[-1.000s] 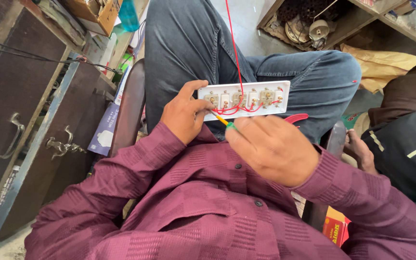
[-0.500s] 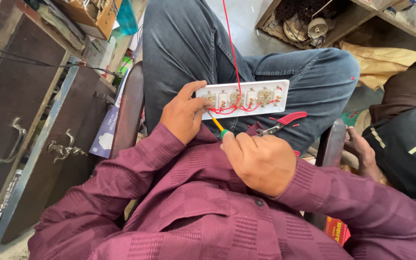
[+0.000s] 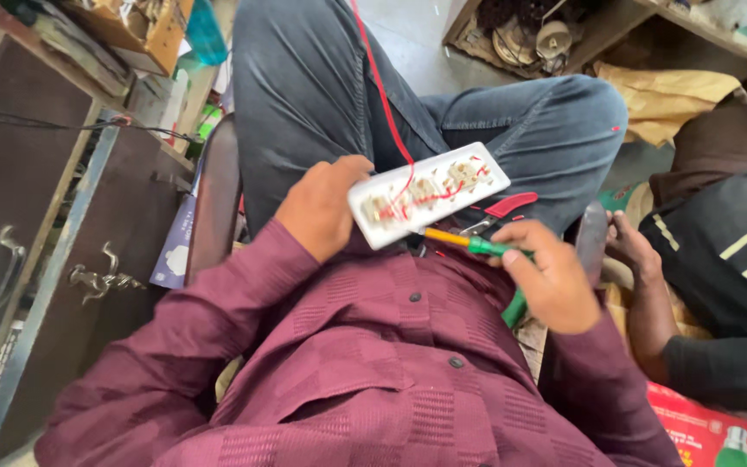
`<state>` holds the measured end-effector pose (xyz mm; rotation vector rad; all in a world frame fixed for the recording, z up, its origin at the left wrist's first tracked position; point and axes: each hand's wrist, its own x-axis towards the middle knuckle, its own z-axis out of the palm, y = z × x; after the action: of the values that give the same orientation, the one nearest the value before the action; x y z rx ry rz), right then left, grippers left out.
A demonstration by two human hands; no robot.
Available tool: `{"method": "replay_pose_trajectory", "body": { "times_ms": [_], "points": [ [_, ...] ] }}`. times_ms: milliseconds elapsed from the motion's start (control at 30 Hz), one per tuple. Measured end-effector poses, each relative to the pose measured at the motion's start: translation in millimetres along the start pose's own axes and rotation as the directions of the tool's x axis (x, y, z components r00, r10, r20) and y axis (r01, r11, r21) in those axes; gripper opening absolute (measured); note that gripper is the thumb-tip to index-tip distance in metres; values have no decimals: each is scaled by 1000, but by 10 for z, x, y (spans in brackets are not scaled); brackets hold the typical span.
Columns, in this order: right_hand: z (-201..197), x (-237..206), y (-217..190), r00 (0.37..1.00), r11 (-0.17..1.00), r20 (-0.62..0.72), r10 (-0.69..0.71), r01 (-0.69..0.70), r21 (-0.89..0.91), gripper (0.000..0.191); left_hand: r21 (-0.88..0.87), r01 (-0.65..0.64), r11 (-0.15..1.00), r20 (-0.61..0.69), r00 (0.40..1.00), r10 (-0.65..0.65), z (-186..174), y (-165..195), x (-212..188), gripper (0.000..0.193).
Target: The person assembles a white electrical switchboard by connecting red wires to multiple switch terminals. They use a screwdriver to tighten the connections and pliers to cut the wires, working on the board resting on their lap.
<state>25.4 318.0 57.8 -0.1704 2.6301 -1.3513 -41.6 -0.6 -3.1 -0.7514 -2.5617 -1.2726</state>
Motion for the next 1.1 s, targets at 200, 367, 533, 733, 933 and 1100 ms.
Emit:
{"method": "replay_pose_trajectory", "body": {
  "times_ms": [200,367,533,733,933,1100],
  "points": [
    [240,-183,504,954,895,9,-298,283,-343,24,70,-84,994,-11,996,85,-3,103,47,31],
    [231,-47,337,891,841,104,-441,451,-300,20,179,-126,976,-122,981,150,244,312,215,32],
    [7,273,121,809,710,-106,-578,435,-553,24,123,-230,965,-54,970,238,492,310,229,26],
    [-118,1148,269,904,828,111,-413,423,-369,34,12,-296,955,-151,944,294,317,307,308,39],
    [-3,1060,491,811,759,-100,-577,486,-433,16,-327,-32,944,-283,957,-65,-64,413,143,34],
    [64,857,428,832,794,-207,-515,372,-481,23,-696,133,706,-166,927,-338,-367,217,37,30]
  ]
}}
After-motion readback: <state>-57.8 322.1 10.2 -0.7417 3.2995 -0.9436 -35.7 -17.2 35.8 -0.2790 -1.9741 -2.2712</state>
